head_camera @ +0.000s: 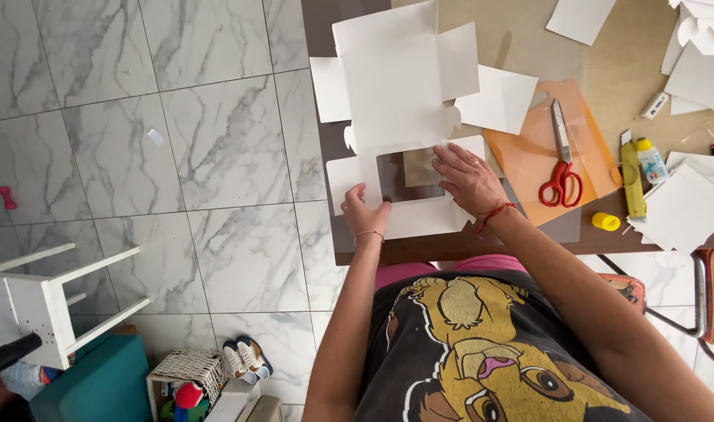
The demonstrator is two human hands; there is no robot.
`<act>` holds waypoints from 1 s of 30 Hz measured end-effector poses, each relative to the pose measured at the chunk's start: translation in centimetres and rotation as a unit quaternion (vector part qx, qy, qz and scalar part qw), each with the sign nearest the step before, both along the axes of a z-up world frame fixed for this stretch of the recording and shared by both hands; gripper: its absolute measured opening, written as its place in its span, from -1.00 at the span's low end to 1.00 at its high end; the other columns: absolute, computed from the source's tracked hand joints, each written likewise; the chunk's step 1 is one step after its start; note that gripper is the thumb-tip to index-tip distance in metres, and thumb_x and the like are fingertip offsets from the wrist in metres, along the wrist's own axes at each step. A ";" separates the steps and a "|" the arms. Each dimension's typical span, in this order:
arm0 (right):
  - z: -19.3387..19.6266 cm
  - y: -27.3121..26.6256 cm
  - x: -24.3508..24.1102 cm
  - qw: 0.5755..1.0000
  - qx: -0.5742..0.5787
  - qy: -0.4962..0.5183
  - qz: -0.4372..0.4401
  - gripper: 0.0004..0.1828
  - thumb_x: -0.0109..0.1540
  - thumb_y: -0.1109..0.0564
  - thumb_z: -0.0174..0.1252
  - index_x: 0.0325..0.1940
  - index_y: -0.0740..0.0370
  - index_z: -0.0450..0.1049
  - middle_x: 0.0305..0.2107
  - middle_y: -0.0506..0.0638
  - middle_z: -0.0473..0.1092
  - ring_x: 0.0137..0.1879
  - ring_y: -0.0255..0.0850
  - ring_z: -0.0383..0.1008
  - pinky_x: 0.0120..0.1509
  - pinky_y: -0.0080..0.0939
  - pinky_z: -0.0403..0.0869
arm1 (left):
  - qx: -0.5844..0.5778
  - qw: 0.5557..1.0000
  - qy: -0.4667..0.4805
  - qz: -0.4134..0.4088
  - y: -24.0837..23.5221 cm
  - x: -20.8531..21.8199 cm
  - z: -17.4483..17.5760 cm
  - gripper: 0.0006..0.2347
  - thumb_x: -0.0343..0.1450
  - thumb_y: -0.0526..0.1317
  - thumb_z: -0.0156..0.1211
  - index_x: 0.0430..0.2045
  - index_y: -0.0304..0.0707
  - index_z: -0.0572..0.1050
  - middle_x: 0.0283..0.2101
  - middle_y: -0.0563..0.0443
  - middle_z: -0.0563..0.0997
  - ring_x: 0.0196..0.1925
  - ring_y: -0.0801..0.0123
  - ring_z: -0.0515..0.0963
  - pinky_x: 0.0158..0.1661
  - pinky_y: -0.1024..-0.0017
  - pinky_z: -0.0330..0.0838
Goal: The person cuts a small square from a transparent sheet using red-handled scissors, then places it into the central window of a white pre-cut cardboard box blank. They fold the flaps and adjust the sheet to fit the opening, completing the assembly of the box base.
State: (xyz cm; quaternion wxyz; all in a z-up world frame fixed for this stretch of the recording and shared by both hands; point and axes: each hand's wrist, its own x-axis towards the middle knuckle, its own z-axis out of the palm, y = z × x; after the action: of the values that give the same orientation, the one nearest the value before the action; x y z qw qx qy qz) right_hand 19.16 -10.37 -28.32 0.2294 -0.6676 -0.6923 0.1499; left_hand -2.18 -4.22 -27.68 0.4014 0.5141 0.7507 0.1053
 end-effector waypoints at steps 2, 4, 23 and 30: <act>0.3 -0.1 -0.3 1.000 -0.009 -0.015 -0.007 -0.50 0.07 0.06 0.08 0.11 -0.07 0.25 0.15 -0.20 0.10 0.27 -0.15 0.03 0.23 -0.06 0.14 | -0.007 1.000 -0.026 0.010 0.2 -0.3 -1.7 -0.50 -0.05 -0.24 0.25 -0.22 -0.09 0.32 -0.29 0.09 0.35 -0.24 0.40 0.43 -0.18 0.47 0.30; 0.5 -0.2 -0.5 0.999 -0.018 -0.030 -0.012 -0.47 0.05 0.05 0.09 0.12 -0.08 0.23 0.16 -0.23 0.08 0.29 -0.18 0.00 0.25 -0.06 0.11 | -0.012 0.998 -0.053 0.021 0.3 -0.5 -2.3 -0.52 -0.05 -0.26 0.25 -0.24 -0.13 0.33 -0.36 0.10 0.39 -0.32 0.47 0.44 -0.24 0.53 0.31; -0.9 -1.2 0.1 0.996 0.010 -0.086 0.014 -0.46 0.02 -0.01 0.11 0.09 -0.03 0.26 0.16 -0.19 0.11 0.29 -0.15 -0.01 0.25 -0.07 0.15 | -0.045 0.997 0.058 0.007 0.2 0.5 0.5 -0.63 0.07 -0.17 0.18 -0.25 -0.06 0.37 -0.35 0.18 0.51 -0.24 0.47 0.52 -0.18 0.49 0.36; -0.8 -0.8 0.3 0.994 0.058 -0.090 0.012 -0.51 0.02 -0.07 0.08 0.03 -0.01 0.31 0.14 -0.16 0.14 0.27 -0.14 0.06 0.22 -0.10 0.17 | -0.064 0.994 0.081 0.021 0.3 2.0 1.0 -0.61 0.03 -0.02 0.23 -0.33 -0.02 0.35 -0.40 0.22 0.50 -0.23 0.41 0.51 -0.22 0.44 0.38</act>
State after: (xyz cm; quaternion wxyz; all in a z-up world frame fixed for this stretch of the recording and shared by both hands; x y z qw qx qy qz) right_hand 19.48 -11.19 -29.12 0.2029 -0.6551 -0.7260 0.0514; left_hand -0.13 -3.90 -26.65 0.3689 0.4782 0.7966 0.0237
